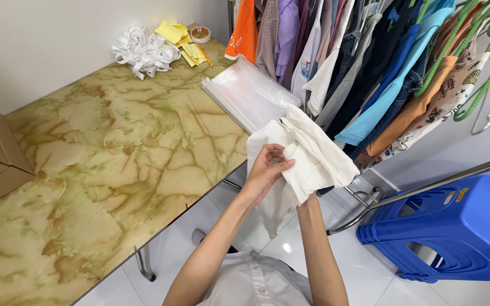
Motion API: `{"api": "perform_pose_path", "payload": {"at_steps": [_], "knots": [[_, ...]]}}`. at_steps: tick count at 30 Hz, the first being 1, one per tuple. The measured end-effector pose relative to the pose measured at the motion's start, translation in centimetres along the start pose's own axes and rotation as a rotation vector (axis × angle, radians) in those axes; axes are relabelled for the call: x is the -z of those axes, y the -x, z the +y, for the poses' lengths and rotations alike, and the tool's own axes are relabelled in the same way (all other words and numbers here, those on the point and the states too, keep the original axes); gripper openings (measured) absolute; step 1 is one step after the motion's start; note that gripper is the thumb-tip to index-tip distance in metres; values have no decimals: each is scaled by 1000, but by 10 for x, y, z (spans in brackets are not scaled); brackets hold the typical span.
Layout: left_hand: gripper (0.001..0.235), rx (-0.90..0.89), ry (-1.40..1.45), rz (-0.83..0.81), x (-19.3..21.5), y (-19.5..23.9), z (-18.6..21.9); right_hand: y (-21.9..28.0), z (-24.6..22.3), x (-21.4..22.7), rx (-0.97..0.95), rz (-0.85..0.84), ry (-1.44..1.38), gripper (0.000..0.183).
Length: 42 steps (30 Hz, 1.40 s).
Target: The person takes a patterned shirt from a clothing rack, places it on a table, and folds it. They then take a white shirt from the rack, fold it on the table, and roll it up. Finally, they take another patterned shirt from the rack and fold it on the table.
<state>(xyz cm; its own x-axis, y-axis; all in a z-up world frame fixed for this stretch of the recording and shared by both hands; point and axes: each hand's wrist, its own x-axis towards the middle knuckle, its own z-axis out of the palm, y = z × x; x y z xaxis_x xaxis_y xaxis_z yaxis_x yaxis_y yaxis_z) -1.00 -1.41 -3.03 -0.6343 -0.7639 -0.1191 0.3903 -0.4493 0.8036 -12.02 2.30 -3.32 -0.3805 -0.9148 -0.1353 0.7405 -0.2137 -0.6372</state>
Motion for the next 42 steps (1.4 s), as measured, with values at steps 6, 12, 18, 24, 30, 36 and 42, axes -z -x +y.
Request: {"api": "perform_pose_path", "payload": {"at_steps": [6, 12, 18, 24, 30, 36, 42], "knots": [[67, 207, 60, -2, 7, -9, 6, 7, -12, -2, -48, -95, -20, 67], [92, 154, -64, 160, -17, 23, 42, 20, -27, 4, -90, -191, -35, 76], [48, -209, -335, 26, 8, 0, 1, -1, -17, 47, -30, -10, 395, 64], [32, -271, -412, 52, 19, -1, -13, 29, -22, -8, 20, 122, 598, 62], [22, -442, -553, -20, -7, 6, 8, 49, -25, -45, 159, -148, 867, 94], [20, -337, -467, -205, -3, -3, 1, 46, -33, -37, 245, 57, 929, 71], [17, -389, -547, -225, -6, -26, -30, 4, -21, 57, 424, 349, 867, 27]]}}
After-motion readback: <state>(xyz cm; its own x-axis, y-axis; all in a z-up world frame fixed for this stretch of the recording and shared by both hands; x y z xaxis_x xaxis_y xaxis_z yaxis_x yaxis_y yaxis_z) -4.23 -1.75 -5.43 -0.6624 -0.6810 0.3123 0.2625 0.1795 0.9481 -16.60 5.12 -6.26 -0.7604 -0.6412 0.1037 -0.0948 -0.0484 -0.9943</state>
